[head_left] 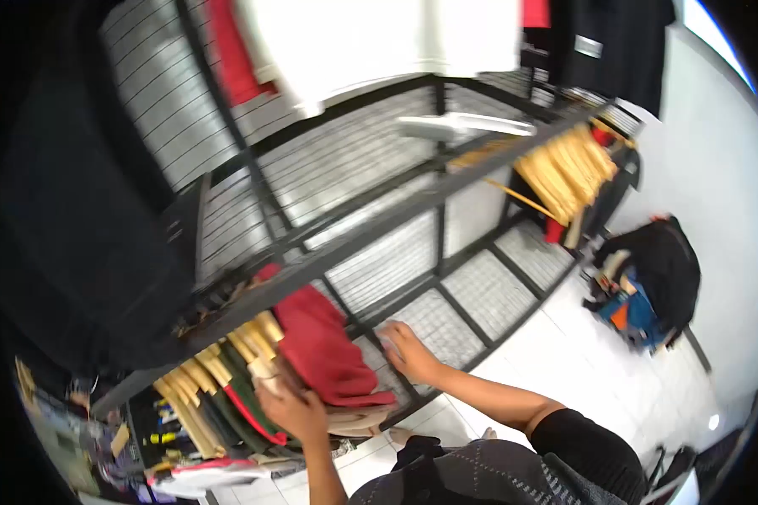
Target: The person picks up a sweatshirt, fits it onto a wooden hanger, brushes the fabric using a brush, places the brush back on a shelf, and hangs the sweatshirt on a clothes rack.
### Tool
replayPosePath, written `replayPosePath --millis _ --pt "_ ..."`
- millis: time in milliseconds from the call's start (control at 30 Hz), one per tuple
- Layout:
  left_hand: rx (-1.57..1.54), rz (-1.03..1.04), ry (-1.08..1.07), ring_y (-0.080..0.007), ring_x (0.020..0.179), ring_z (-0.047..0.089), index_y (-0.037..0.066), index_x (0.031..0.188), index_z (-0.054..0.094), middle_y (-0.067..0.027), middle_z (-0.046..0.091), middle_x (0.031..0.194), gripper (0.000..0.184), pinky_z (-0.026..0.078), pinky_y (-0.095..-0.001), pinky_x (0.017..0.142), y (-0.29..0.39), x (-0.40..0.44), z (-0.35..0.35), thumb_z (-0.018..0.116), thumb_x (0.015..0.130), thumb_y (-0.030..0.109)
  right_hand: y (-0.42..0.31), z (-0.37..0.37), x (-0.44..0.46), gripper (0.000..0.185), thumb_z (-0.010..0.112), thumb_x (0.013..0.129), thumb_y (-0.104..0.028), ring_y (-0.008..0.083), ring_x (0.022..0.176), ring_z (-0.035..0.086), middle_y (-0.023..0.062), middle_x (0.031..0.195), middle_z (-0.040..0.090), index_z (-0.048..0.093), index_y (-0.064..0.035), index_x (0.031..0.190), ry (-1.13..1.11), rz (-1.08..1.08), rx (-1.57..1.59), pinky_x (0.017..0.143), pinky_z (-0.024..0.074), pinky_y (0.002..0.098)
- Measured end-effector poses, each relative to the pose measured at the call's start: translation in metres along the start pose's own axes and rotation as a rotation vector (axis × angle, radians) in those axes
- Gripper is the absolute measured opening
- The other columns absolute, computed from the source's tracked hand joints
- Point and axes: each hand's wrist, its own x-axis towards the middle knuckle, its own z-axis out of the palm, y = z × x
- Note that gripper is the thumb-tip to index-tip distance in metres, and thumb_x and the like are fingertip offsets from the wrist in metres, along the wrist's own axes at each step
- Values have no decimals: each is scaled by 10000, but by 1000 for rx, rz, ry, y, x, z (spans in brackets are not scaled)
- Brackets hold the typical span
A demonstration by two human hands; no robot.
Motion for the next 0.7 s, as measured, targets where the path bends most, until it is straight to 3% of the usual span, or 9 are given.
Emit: replayPosePath --millis 67,133,200,300,367,467,633,700 --pt "141 -117 -40 -414 1344 231 33 1328 396 -270 221 1458 639 137 -639 1039 4 -20 10 573 734 191 44 -41 -82 337 534 821 -52 433 1058 465 256 1145 491 507 25 1148 31 214 -156 941 400 438" --pt "53 -195 64 -403 1352 216 56 1395 322 -237 222 1463 680 118 -685 1009 10 -38 16 556 792 268 88 -78 -181 318 552 788 -71 414 1030 478 253 1089 530 555 34 1089 27 491 -276 920 413 440" --pt "5 -106 110 -402 1343 234 76 1376 352 -221 268 1432 617 88 -685 1006 48 -58 2 514 837 328 98 -131 -277 291 585 790 -121 403 1066 483 232 1062 538 588 -28 1066 -5 672 -368 932 417 452" --pt "-102 4 60 -406 1315 270 130 1353 395 -196 294 1414 563 92 -676 1017 120 -97 8 499 842 341 78 -202 -387 323 578 797 -136 407 1029 505 265 1058 539 571 -25 1100 102 1092 -423 907 435 463" --pt "-181 40 -73 -412 1307 274 138 1340 413 -187 285 1412 562 95 -684 1022 186 -124 14 513 828 348 53 -239 -438 379 573 801 -127 412 1022 504 265 1061 538 520 -13 1159 361 1201 -485 897 437 466" --pt "-417 227 -191 -421 1294 279 112 1330 409 -200 267 1413 606 35 -657 1048 295 -152 17 576 753 195 29 -281 -503 426 583 798 -118 417 1011 503 264 1062 534 478 -8 1196 593 1235 -568 885 433 464" --pt "-627 536 -424 -417 1351 139 115 1380 317 -220 146 1442 632 -8 -634 1069 462 -179 -3 569 802 150 3 -315 -564 457 621 786 -139 407 1051 479 258 1097 513 480 -13 1202 938 1335 -660 908 408 455" --pt "-623 648 -450 -410 1361 130 136 1399 286 -207 117 1459 681 -22 -642 1067 511 -193 3 601 796 157 -2 -337 -569 507 645 786 -185 398 1138 414 263 1159 472 476 1 1226 1059 1378 -716 960 365 490"
